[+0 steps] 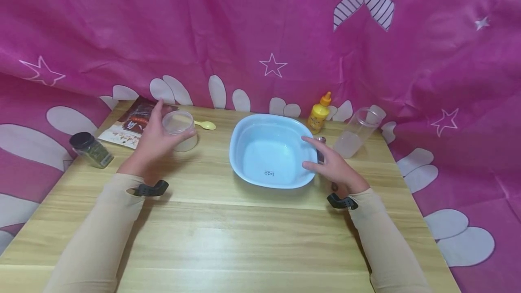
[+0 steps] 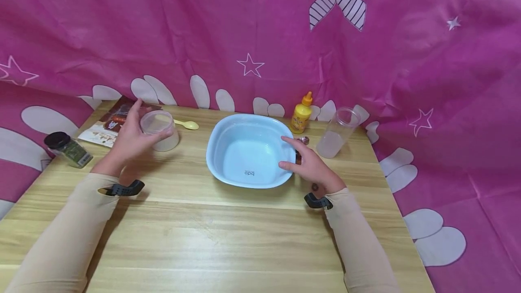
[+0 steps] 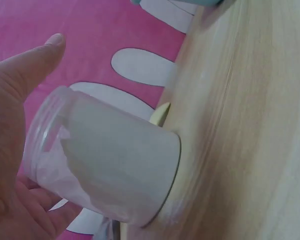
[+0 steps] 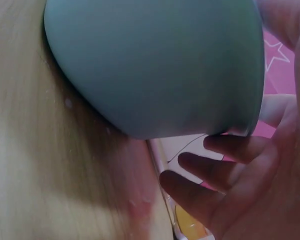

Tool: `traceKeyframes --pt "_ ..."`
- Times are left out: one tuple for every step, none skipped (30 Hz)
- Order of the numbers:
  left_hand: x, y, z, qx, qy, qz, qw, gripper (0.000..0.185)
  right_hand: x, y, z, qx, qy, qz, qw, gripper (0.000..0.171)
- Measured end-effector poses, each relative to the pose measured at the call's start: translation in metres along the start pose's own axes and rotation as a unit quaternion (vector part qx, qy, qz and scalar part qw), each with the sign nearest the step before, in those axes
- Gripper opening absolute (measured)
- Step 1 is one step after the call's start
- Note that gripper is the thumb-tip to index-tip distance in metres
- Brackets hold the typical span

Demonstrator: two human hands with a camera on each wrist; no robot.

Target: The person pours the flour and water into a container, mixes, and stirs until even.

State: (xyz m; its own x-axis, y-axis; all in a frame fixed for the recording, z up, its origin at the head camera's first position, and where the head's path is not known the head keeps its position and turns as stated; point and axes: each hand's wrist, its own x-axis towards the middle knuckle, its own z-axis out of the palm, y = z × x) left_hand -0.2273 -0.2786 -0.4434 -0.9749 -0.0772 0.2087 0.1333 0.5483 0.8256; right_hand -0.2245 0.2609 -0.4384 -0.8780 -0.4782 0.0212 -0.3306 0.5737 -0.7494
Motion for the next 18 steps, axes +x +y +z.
traceKeyframes --pt "0.000 -0.001 0.000 -0.005 -0.002 -0.005 1.0000 0.140 0.000 0.001 0.000 0.005 -0.001 0.001 1.000 0.081" --pt "0.000 -0.002 0.000 -0.009 -0.003 -0.010 0.9999 0.140 0.000 0.002 0.000 0.008 -0.002 0.000 1.000 0.080" --pt "0.000 -0.004 0.000 -0.013 -0.004 -0.015 0.9998 0.140 -0.001 0.003 0.000 0.013 -0.003 0.001 1.000 0.080" --pt "0.000 -0.004 0.000 -0.015 -0.005 -0.019 0.9997 0.140 -0.001 0.004 0.000 0.017 -0.002 0.001 1.000 0.079" --pt "0.000 -0.005 0.000 -0.018 -0.005 -0.021 0.9996 0.140 -0.001 0.006 0.000 0.022 -0.003 0.001 1.000 0.078" --pt "0.000 -0.005 0.000 -0.018 -0.005 -0.024 0.9995 0.140 -0.001 0.007 0.000 0.026 -0.003 0.002 1.000 0.078" --pt "0.001 -0.006 0.001 -0.023 -0.005 -0.023 0.9995 0.137 -0.001 0.007 0.000 0.034 -0.004 0.003 0.999 0.077" --pt "0.001 -0.008 0.001 -0.020 -0.005 -0.025 0.9995 0.136 0.000 0.008 0.000 0.041 -0.004 0.004 0.999 0.077" --pt "0.001 -0.009 0.001 -0.020 -0.005 -0.027 0.9994 0.135 0.000 0.009 0.000 0.050 -0.004 0.003 0.999 0.076" --pt "0.001 -0.010 0.002 -0.017 -0.005 -0.029 0.9994 0.133 0.000 0.010 0.000 0.059 -0.005 0.004 0.998 0.076" --pt "0.001 -0.011 0.002 -0.015 -0.005 -0.029 0.9995 0.131 0.000 0.010 0.000 0.068 -0.006 0.004 0.998 0.076" --pt "0.001 -0.013 0.003 -0.013 -0.006 -0.030 0.9994 0.130 0.001 0.011 0.000 0.078 -0.006 0.005 0.997 0.076" --pt "0.001 -0.014 0.004 -0.011 -0.006 -0.030 0.9995 0.128 0.001 0.011 0.000 0.087 -0.007 0.007 0.996 0.075" --pt "0.001 -0.016 0.004 -0.007 -0.006 -0.031 0.9995 0.128 0.000 0.012 0.000 0.097 -0.008 0.009 0.995 0.075" --pt "0.001 -0.017 0.005 -0.008 -0.007 -0.031 0.9995 0.127 0.000 0.012 0.000 0.106 -0.009 0.013 0.994 0.074" --pt "0.001 -0.019 0.006 -0.008 -0.007 -0.029 0.9995 0.125 0.000 0.013 0.000 0.114 -0.010 0.016 0.993 0.074" --pt "0.002 -0.020 0.006 -0.012 -0.006 -0.027 0.9996 0.123 0.000 0.013 0.000 0.122 -0.010 0.020 0.992 0.074" --pt "0.002 -0.022 0.007 -0.014 -0.005 -0.025 0.9996 0.121 -0.001 0.013 0.000 0.131 -0.010 0.024 0.991 0.074"
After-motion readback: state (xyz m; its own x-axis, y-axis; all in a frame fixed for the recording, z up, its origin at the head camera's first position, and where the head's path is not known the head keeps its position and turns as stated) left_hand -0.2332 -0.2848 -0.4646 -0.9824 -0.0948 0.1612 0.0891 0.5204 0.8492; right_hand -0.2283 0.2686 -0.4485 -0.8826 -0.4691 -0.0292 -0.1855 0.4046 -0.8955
